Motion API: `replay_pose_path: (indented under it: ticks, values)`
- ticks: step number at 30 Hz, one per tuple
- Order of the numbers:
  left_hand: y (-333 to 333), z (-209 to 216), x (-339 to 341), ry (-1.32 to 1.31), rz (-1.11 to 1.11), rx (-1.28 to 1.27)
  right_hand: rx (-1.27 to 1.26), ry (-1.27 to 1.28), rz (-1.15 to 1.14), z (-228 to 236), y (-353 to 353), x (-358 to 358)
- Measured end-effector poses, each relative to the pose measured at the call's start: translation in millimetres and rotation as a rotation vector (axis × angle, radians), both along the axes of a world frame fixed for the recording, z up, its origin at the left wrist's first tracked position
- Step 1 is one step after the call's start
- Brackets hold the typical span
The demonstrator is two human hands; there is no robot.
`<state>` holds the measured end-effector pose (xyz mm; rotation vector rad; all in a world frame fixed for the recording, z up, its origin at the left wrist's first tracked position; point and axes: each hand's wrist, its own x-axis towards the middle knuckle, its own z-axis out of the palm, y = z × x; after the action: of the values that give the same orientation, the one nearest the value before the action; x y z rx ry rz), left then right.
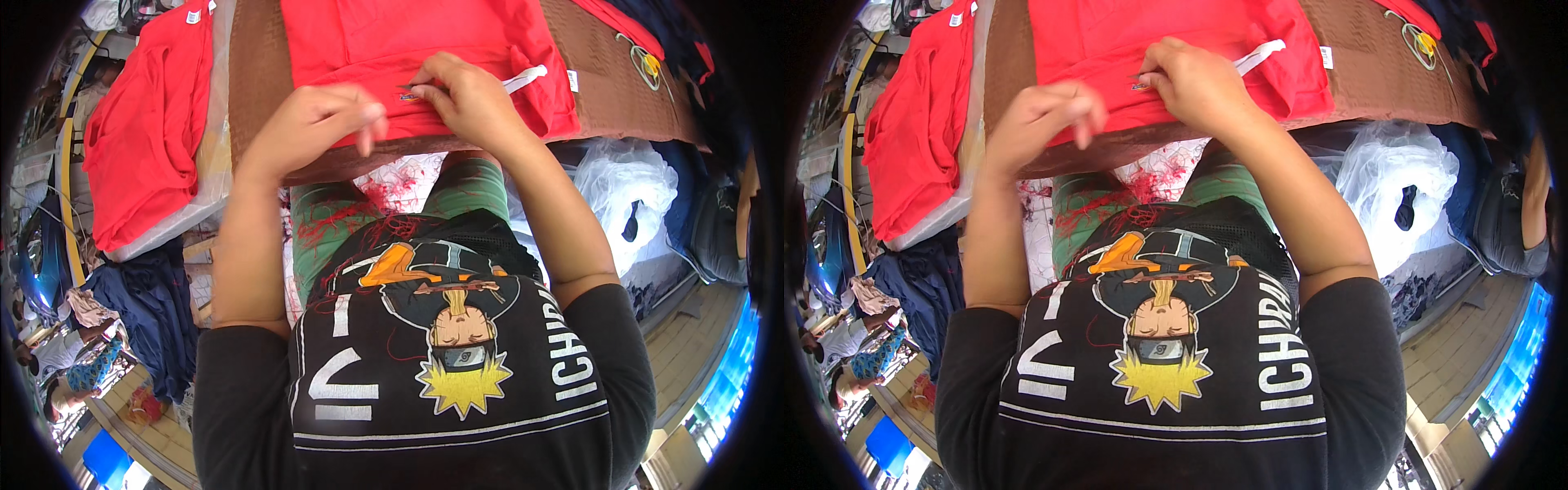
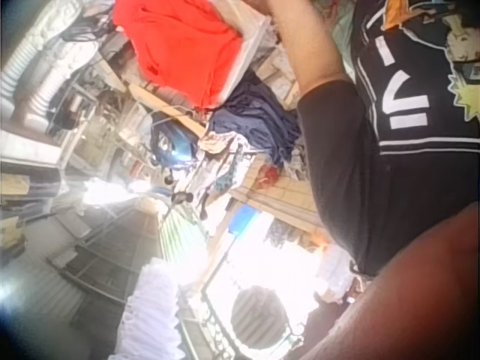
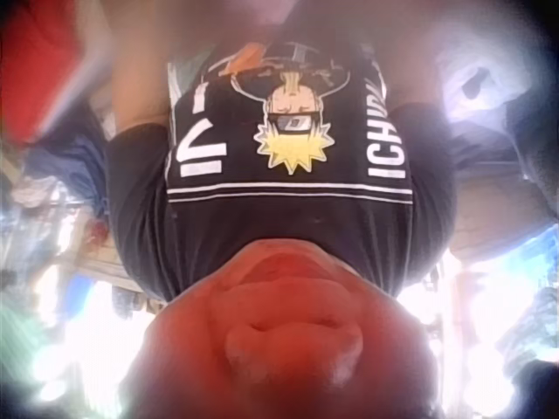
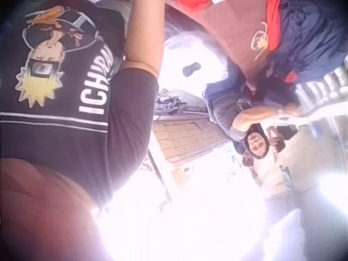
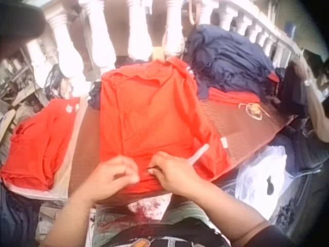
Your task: The person uses snips to trim excess threads from red shirts, picking up and folding each garment after the trimming is complete.
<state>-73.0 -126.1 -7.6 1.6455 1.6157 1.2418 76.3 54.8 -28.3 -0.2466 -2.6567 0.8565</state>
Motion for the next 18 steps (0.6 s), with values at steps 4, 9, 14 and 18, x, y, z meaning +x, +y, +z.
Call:
replay_pose_path:
  ticks: [4, 9, 14, 18]
  values:
    - [-16, 29, -9, -0.188, -0.063, -0.257, -0.161, 0.055, -0.092, 12, 0, 4]
    - [5, -31, 21, 0.402, 0.328, -0.051, -0.192, 0.065, -0.016, -11, -11, 7]
    - [8, -38, 29, 0.246, 0.469, -0.078, -0.159, 0.013, -0.010, -9, -12, 13]
    - [8, -36, 24, 0.078, 0.510, -0.248, -0.146, -0.014, 0.000, -5, -11, 14]
